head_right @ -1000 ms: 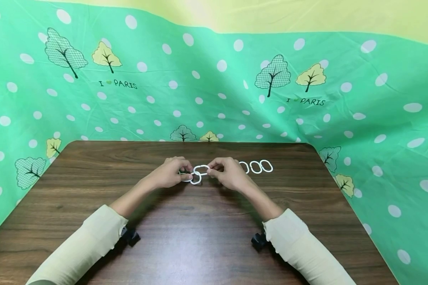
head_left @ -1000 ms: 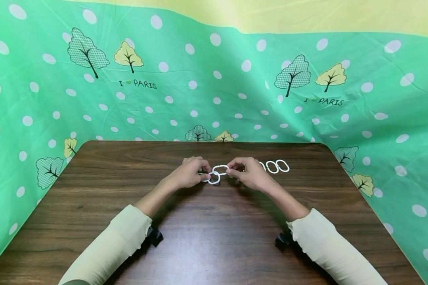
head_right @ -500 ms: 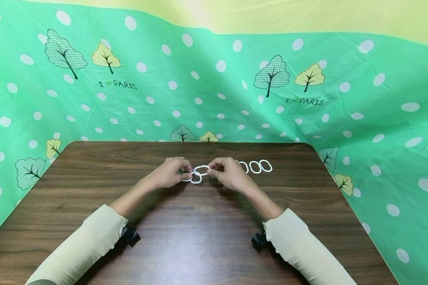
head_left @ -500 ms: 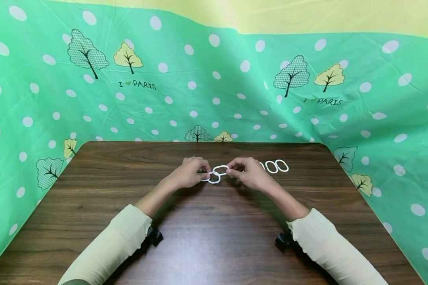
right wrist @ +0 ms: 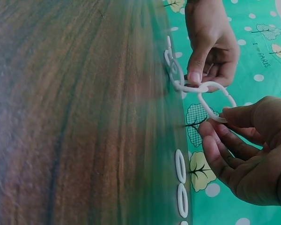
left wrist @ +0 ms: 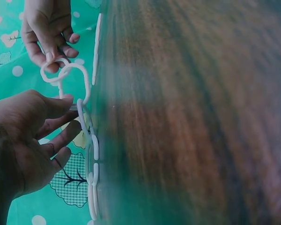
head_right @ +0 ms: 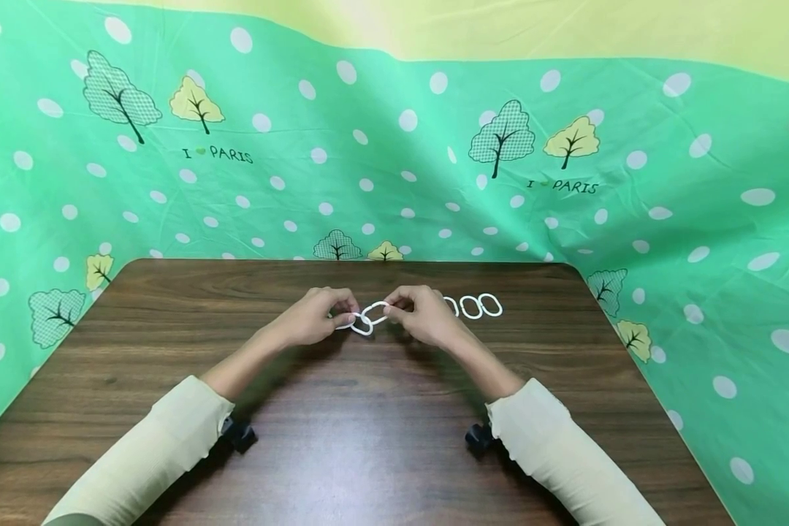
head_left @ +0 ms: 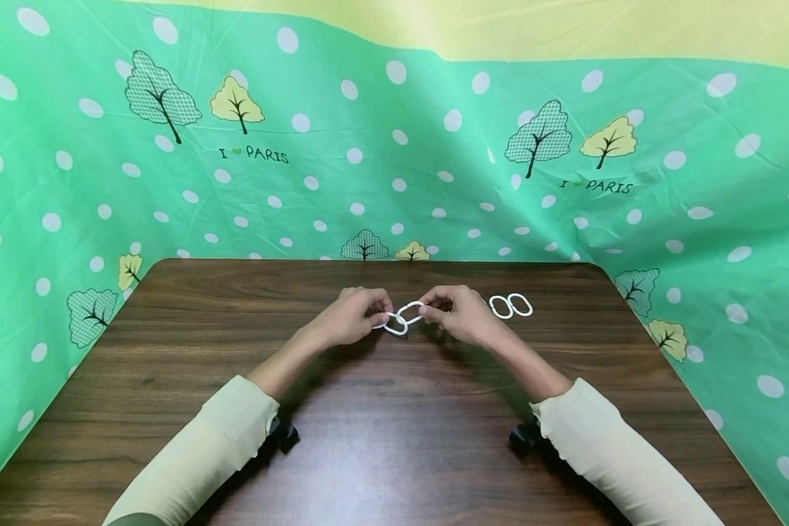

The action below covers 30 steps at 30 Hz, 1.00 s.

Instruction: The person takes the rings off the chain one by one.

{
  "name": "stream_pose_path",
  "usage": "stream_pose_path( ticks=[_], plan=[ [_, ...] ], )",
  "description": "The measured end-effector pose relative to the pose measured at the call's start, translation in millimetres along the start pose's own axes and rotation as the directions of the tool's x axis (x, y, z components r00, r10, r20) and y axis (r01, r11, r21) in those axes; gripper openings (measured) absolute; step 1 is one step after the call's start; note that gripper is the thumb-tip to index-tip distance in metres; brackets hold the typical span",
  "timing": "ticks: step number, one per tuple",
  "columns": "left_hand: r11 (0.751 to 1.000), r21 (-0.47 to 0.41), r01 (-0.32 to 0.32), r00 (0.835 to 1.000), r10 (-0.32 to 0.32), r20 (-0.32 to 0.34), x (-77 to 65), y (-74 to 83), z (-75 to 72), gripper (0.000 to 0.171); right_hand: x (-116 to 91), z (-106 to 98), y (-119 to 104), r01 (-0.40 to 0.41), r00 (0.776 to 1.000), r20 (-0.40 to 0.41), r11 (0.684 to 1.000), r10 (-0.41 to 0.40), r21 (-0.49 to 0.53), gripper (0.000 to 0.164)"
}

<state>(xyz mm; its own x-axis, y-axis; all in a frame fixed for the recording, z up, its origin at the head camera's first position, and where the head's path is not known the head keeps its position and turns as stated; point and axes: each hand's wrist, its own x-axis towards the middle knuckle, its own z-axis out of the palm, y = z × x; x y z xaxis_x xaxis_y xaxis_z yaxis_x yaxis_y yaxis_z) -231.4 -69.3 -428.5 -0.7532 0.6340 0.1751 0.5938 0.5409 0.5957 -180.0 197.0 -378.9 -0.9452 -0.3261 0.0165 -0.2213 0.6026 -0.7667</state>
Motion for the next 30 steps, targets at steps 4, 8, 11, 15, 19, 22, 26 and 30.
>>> stream_pose_path(
  ticks=[4,8,11,15,19,22,26,30],
  plan=[
    [0.999,-0.019,0.032,0.999,-0.032,0.003,-6.3,25.4,-11.6,0.005,2,-2,-1,0.014,1.000,-0.008,1.000,-0.014,-0.017,0.021],
    [1.000,-0.009,0.025,1.000,-0.025,-0.011,-5.8,25.5,-10.8,0.004,5,-4,-2,0.046,0.999,-0.018,0.996,-0.047,-0.070,0.020],
    [1.000,-0.010,0.016,1.000,-0.016,-0.022,-5.5,24.5,-10.1,0.003,8,-5,-4,0.066,0.997,-0.019,0.991,-0.068,-0.114,0.019],
    [1.000,-0.009,0.007,0.999,-0.008,-0.031,-5.8,25.5,-10.7,0.003,12,-4,-6,0.094,0.995,-0.012,0.985,-0.096,-0.142,0.019],
    [1.000,-0.002,0.007,1.000,-0.007,-0.028,-6.1,26.2,-11.5,0.004,16,-1,-8,0.122,0.992,-0.005,0.981,-0.124,-0.148,0.017],
    [1.000,0.004,0.012,1.000,-0.012,-0.025,-6.3,26.2,-12.0,0.004,18,2,-9,0.145,0.989,-0.005,0.977,-0.147,-0.159,0.015],
    [1.000,0.007,0.019,0.999,-0.019,-0.026,-6.7,26.6,-12.9,0.005,19,5,-10,0.181,0.983,-0.004,0.967,-0.185,-0.177,0.013],
    [1.000,0.002,0.020,0.999,-0.020,-0.028,-7.1,27.4,-13.8,0.005,20,7,-10,0.221,0.974,-0.001,0.954,-0.226,-0.204,0.014]
  ],
)
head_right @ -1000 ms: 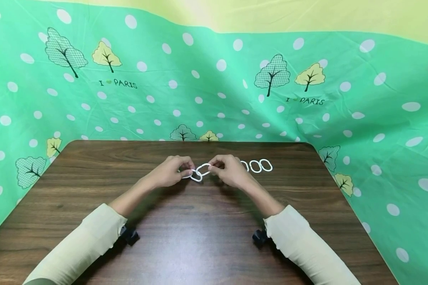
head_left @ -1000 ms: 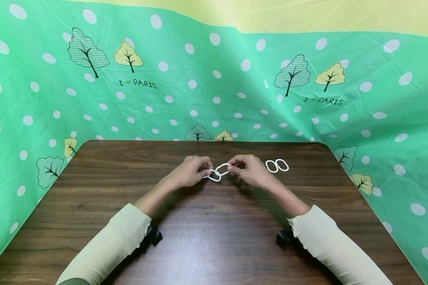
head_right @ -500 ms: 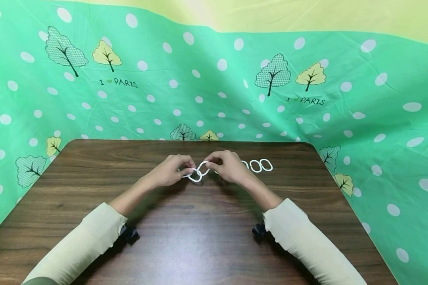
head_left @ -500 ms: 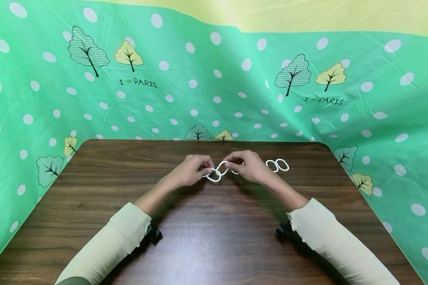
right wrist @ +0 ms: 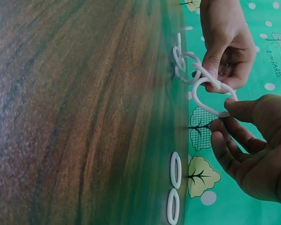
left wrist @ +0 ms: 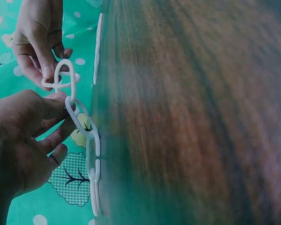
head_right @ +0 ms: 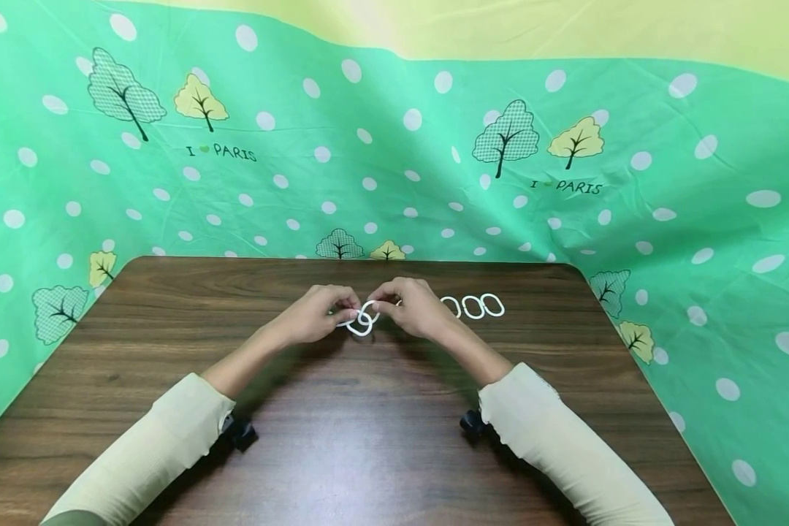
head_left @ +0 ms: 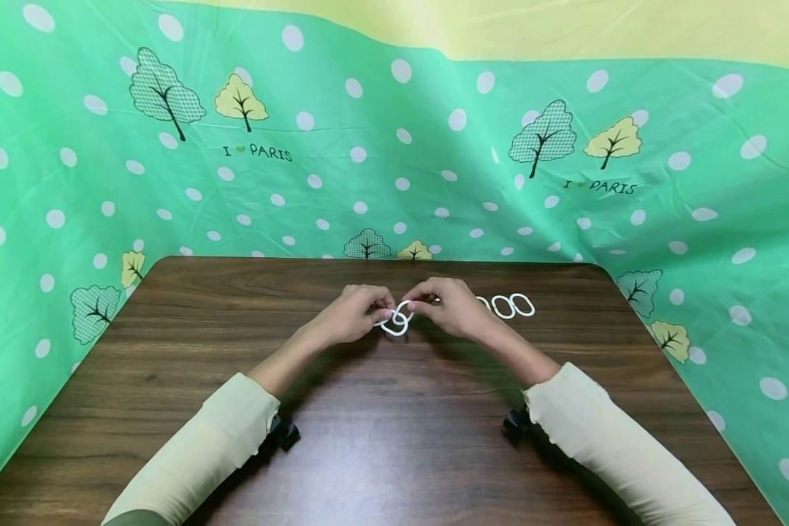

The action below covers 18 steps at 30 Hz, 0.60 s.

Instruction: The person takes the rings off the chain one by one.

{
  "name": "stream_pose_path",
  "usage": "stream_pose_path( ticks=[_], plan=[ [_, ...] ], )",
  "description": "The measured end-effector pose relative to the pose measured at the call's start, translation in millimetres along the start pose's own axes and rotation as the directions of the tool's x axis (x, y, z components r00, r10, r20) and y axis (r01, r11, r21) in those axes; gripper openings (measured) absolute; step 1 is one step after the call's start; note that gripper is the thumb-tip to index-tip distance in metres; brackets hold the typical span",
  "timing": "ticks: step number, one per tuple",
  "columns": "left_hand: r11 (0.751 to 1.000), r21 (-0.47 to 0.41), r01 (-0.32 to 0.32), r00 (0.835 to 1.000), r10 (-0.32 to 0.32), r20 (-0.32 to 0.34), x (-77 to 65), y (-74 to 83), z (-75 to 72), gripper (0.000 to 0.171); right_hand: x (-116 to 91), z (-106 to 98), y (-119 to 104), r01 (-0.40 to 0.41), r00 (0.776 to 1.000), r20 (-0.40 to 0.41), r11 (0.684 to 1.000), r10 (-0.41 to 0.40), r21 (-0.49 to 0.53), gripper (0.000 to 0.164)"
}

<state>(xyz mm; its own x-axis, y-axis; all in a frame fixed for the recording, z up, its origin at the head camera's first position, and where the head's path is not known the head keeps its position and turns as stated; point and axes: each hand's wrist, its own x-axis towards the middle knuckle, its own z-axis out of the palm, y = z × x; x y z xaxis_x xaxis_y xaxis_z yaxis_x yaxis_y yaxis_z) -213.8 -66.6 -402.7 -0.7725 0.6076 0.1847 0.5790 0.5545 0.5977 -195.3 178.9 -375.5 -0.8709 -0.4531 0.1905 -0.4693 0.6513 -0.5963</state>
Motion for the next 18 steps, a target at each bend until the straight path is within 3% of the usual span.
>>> stream_pose_path(
  ticks=[15,18],
  plan=[
    [0.998,0.013,-0.059,0.998,0.059,-0.010,2.2,-1.4,1.8,0.005,6,0,1,0.132,0.991,0.004,0.988,-0.132,-0.084,0.020],
    [0.994,0.006,-0.106,0.994,0.107,-0.024,13.3,-37.3,18.6,0.007,7,1,2,0.159,0.987,0.001,0.983,-0.160,-0.087,0.021]
  ],
)
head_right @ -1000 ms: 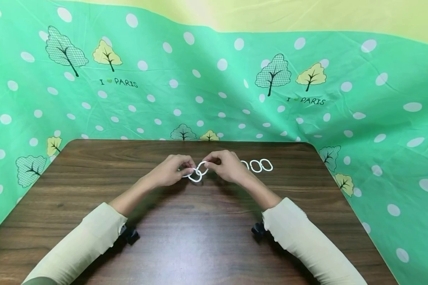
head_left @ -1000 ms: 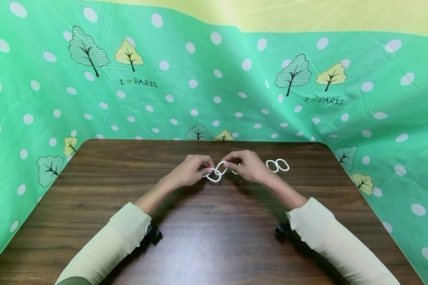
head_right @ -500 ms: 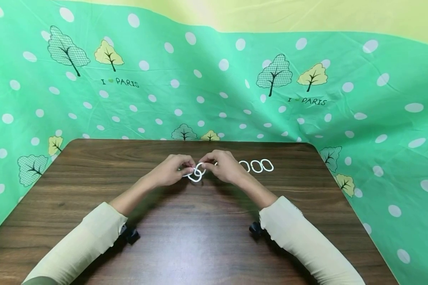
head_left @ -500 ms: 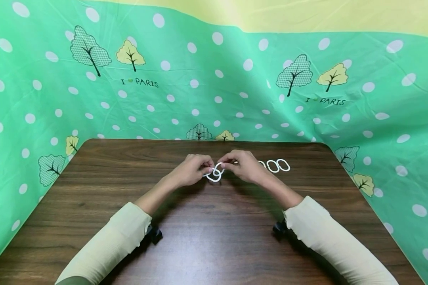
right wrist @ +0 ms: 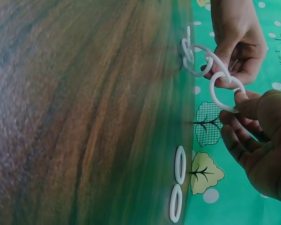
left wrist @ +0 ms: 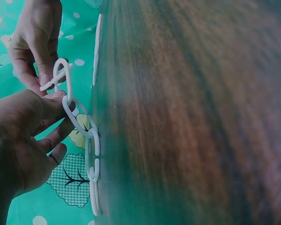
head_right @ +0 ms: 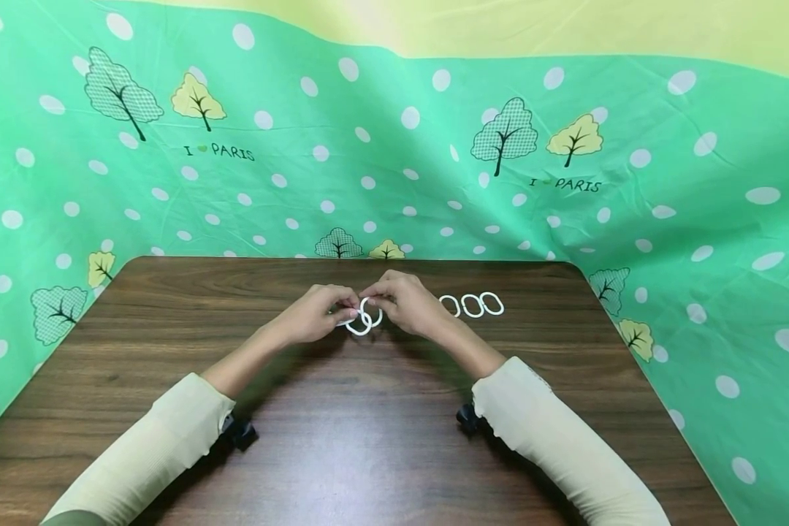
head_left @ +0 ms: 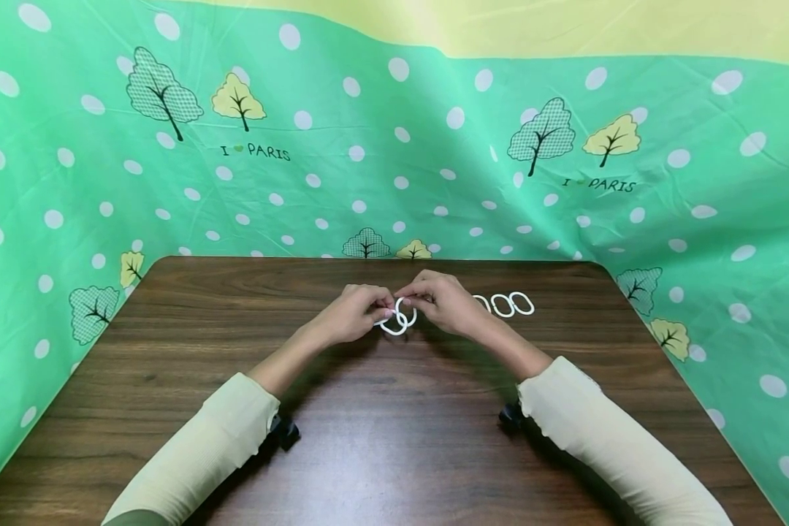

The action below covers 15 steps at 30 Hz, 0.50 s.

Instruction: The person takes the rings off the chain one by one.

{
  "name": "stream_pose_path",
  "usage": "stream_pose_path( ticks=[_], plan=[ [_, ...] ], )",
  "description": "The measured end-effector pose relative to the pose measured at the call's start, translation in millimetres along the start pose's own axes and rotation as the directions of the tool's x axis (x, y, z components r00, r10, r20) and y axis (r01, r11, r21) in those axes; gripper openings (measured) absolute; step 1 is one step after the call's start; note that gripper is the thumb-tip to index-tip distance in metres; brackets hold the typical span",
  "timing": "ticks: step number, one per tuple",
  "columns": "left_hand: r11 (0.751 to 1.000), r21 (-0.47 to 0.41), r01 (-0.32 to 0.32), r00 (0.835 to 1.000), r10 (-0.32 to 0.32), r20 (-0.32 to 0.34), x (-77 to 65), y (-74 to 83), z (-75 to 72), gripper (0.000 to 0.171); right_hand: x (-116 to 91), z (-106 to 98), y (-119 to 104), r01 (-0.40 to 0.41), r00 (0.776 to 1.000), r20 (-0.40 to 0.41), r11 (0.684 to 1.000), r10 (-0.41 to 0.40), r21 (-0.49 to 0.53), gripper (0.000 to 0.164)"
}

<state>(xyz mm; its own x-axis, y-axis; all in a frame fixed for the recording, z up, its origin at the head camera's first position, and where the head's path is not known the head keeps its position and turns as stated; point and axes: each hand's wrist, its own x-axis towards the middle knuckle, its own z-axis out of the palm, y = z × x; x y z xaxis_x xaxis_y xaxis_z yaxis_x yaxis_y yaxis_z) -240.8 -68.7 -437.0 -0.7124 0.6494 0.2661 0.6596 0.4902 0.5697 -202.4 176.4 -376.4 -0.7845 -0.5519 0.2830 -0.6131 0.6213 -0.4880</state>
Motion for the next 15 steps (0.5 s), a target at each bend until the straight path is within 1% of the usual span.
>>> stream_pose_path(
  ticks=[3,4,5,7,8,9,11,15],
  plan=[
    [0.998,0.026,-0.050,0.998,0.051,-0.022,8.0,-39.2,19.5,0.008,0,2,1,0.034,0.999,-0.015,0.999,-0.034,-0.003,0.022],
    [0.998,0.021,-0.052,0.998,0.053,-0.019,10.8,-53.2,25.4,0.006,0,2,1,0.046,0.999,-0.021,0.999,-0.047,-0.008,0.022],
    [0.999,0.031,-0.039,0.999,0.039,-0.016,11.1,-51.9,25.6,0.006,0,2,2,0.062,0.998,-0.027,0.998,-0.062,-0.012,0.023],
    [0.998,0.051,-0.043,0.999,0.044,-0.017,12.1,-55.6,27.8,0.006,0,3,3,0.098,0.994,-0.042,0.995,-0.099,-0.016,0.023],
    [0.998,0.052,-0.038,0.999,0.039,-0.014,11.9,-54.8,27.4,0.008,0,3,4,0.121,0.991,-0.050,0.992,-0.122,-0.020,0.024],
    [0.998,0.050,-0.031,0.999,0.031,-0.010,11.7,-53.4,26.8,0.006,1,4,5,0.144,0.988,-0.057,0.989,-0.145,-0.023,0.024],
    [0.998,0.057,-0.010,1.000,0.011,-0.012,11.5,-51.6,27.7,0.006,1,5,7,0.196,0.977,-0.073,0.980,-0.198,-0.033,0.024],
    [0.999,0.037,0.019,1.000,-0.019,-0.004,11.8,-53.1,29.1,0.006,2,6,10,0.297,0.949,-0.088,0.952,-0.303,-0.071,0.024]
  ],
)
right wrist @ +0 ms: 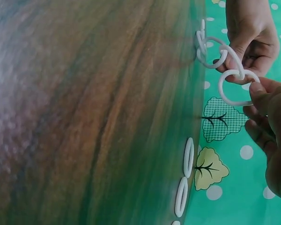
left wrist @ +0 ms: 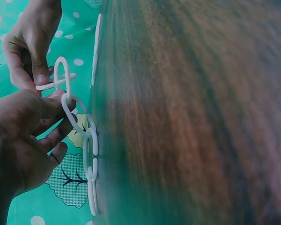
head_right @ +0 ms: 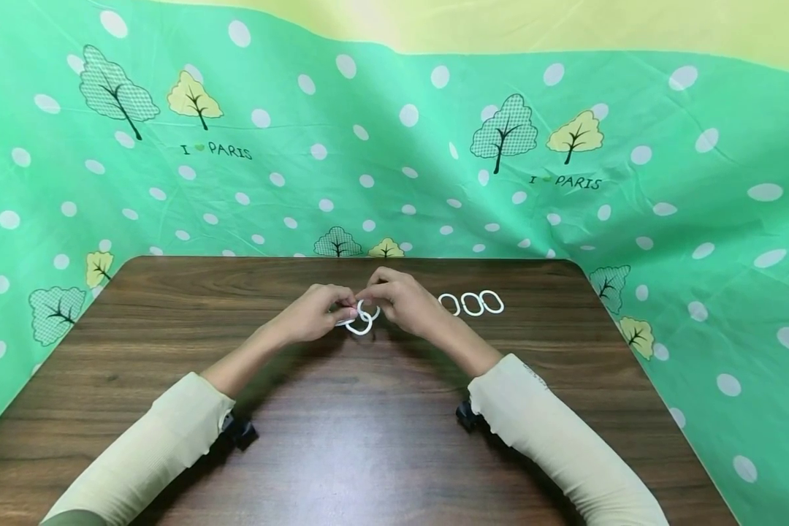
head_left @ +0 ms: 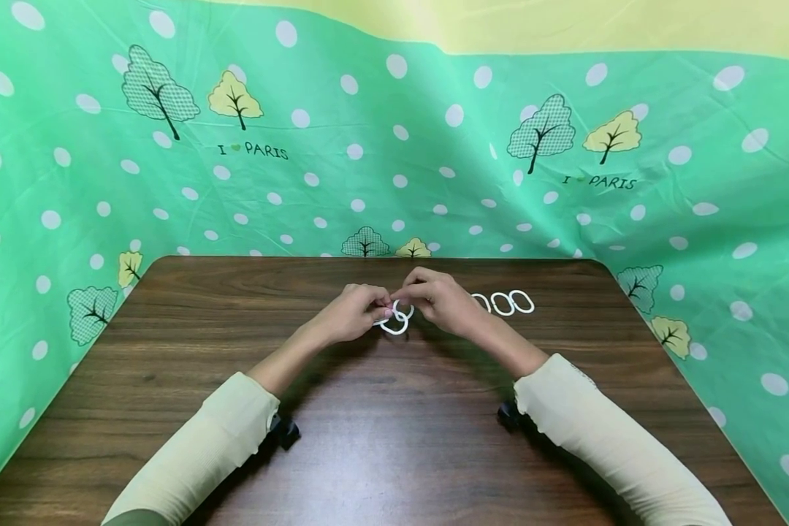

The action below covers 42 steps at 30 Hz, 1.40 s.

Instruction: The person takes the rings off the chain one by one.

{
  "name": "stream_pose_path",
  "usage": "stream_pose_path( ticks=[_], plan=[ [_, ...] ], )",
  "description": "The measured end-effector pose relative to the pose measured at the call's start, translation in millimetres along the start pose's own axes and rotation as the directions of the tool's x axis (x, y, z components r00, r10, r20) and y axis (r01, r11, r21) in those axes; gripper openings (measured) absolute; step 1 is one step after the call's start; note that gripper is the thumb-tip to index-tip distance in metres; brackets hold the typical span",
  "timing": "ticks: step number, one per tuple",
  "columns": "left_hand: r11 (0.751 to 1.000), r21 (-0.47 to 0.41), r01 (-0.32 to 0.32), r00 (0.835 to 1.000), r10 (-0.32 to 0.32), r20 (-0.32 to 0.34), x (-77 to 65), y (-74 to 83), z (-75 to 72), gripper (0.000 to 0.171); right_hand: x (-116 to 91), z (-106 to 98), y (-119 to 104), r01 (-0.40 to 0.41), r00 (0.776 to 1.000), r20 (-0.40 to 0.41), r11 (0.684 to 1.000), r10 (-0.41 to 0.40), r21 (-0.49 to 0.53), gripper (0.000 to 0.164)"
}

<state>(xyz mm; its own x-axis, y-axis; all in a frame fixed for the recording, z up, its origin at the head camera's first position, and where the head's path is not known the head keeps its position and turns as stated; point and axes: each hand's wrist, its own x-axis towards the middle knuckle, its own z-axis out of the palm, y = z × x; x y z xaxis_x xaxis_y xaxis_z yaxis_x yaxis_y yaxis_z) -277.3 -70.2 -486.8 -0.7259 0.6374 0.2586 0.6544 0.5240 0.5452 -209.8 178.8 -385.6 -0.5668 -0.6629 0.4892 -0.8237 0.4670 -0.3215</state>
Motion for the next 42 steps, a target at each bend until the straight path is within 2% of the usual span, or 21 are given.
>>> stream_pose_path(
  ticks=[2,3,5,8,9,10,11,16,18,20,29,34,36,38,42],
  plan=[
    [1.000,-0.019,0.023,1.000,-0.023,0.008,-0.8,3.0,-1.7,0.006,0,0,1,0.050,0.999,-0.005,0.998,-0.050,-0.026,0.026],
    [0.999,-0.018,0.028,1.000,-0.028,0.010,-4.8,14.5,-7.7,0.007,0,0,1,0.073,0.997,-0.007,0.996,-0.074,-0.041,0.027],
    [0.999,-0.041,0.031,0.999,-0.031,0.010,-7.2,22.3,-12.2,0.007,0,0,2,0.112,0.993,-0.012,0.991,-0.113,-0.071,0.028],
    [0.997,-0.073,0.033,0.999,-0.031,0.026,-12.1,42.9,-25.2,0.008,0,1,4,0.157,0.987,-0.019,0.982,-0.159,-0.108,0.028],
    [0.997,-0.076,0.028,0.999,-0.026,0.028,-13.8,50.1,-29.7,0.008,0,2,4,0.166,0.985,-0.020,0.979,-0.169,-0.116,0.028],
    [0.996,-0.091,0.016,1.000,-0.014,0.026,-10.7,40.5,-25.5,0.010,0,2,5,0.172,0.984,-0.019,0.978,-0.175,-0.121,0.027],
    [0.995,-0.098,0.005,1.000,-0.003,0.029,-10.1,38.5,-25.2,0.013,0,2,5,0.176,0.984,-0.018,0.977,-0.179,-0.124,0.027],
    [0.994,-0.104,0.029,0.999,-0.025,0.040,-15.3,60.8,-37.6,0.011,-1,2,5,0.181,0.983,-0.003,0.976,-0.183,-0.122,0.032],
    [0.992,-0.100,0.079,0.996,-0.074,0.058,-19.9,83.3,-48.9,0.006,-1,2,5,0.186,0.982,-0.002,0.975,-0.187,-0.124,0.039],
    [0.991,-0.095,0.097,0.994,-0.091,0.064,-20.4,87.2,-50.2,0.006,-2,2,6,0.193,0.981,-0.003,0.972,-0.195,-0.132,0.044],
    [0.990,-0.078,0.117,0.992,-0.112,0.063,-20.1,92.5,-52.2,0.009,-4,3,7,0.216,0.976,-0.002,0.961,-0.219,-0.172,0.046],
    [0.990,-0.092,0.104,0.993,-0.098,0.063,-20.0,89.1,-51.1,0.006,-4,4,6,0.200,0.978,-0.020,0.966,-0.206,-0.165,0.037],
    [0.991,-0.102,0.092,0.994,-0.086,0.062,-19.5,85.4,-49.7,0.005,-3,4,6,0.193,0.979,-0.029,0.969,-0.200,-0.156,0.035],
    [0.992,-0.115,0.043,0.998,-0.038,0.051,-17.0,63.7,-39.1,0.010,-3,4,6,0.190,0.980,-0.034,0.970,-0.197,-0.153,0.036],
    [0.990,-0.140,0.028,0.998,-0.021,0.057,-16.8,60.7,-39.2,0.012,-4,5,7,0.205,0.976,-0.045,0.966,-0.214,-0.157,0.043]
  ],
)
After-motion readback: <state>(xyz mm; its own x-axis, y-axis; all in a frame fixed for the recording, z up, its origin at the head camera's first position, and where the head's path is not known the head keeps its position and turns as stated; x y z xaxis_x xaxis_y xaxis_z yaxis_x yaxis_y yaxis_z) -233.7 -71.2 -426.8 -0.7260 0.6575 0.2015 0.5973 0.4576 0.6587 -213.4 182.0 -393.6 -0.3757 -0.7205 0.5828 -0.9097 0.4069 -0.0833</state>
